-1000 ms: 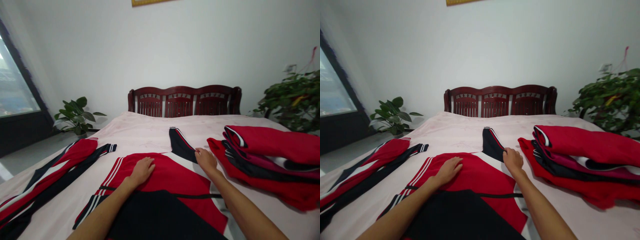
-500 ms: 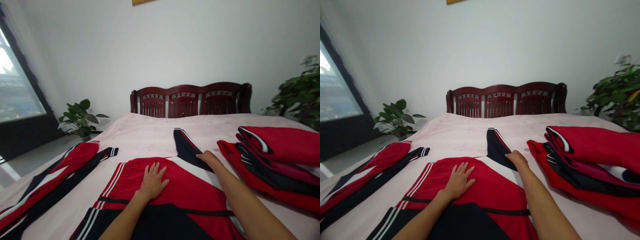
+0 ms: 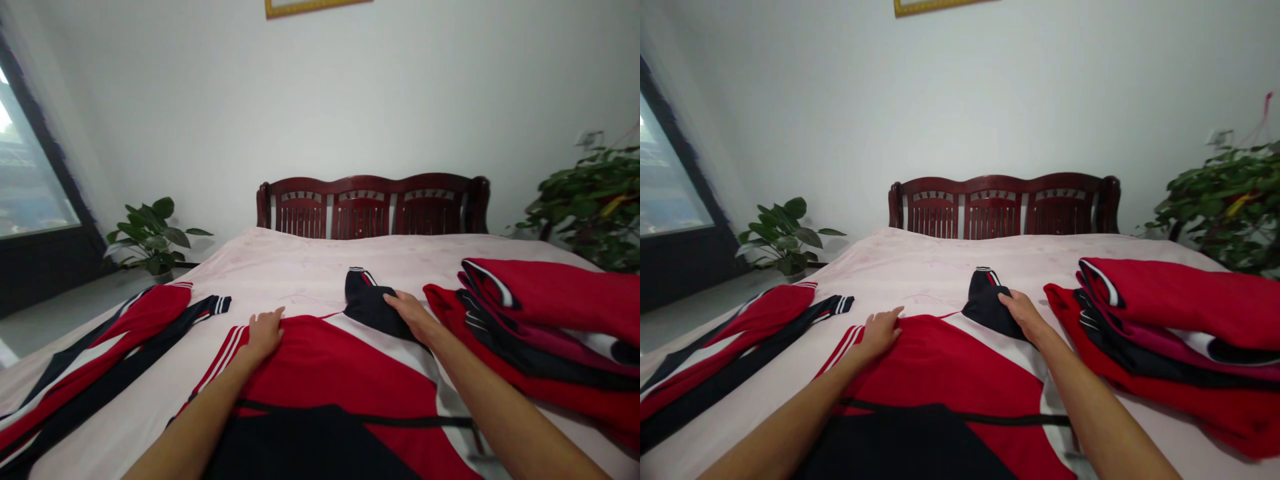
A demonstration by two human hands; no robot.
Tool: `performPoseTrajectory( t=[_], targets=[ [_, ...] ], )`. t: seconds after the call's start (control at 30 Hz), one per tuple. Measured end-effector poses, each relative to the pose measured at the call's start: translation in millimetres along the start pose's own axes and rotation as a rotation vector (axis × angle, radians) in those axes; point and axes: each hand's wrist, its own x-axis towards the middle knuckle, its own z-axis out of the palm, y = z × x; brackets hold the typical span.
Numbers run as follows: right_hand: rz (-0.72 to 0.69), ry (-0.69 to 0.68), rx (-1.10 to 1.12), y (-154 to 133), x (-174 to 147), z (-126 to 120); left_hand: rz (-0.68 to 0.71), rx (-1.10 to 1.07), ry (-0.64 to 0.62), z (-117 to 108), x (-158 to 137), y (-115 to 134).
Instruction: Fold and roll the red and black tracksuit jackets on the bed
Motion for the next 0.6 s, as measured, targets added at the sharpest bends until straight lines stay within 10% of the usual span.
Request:
performPoseTrajectory(
  t=[0.23, 0.43, 0.6],
  targets=[
    [0.057, -0.045, 0.223, -11.7, -46.5, -17.4, 0.174, -0.056, -0.023, -38.9, -23.0, -29.8],
    [0.379, -0.294, 0.189, 9.5, -108.5, -31.6, 0.362, -0.109, -0.198, -45.2, -70.3, -52.3],
    [0.432, -0.236, 0.229, 18.4, -108.2, -25.2, 0.226, -0.041, -0.306, -61.7, -70.7, -34.8]
  ],
)
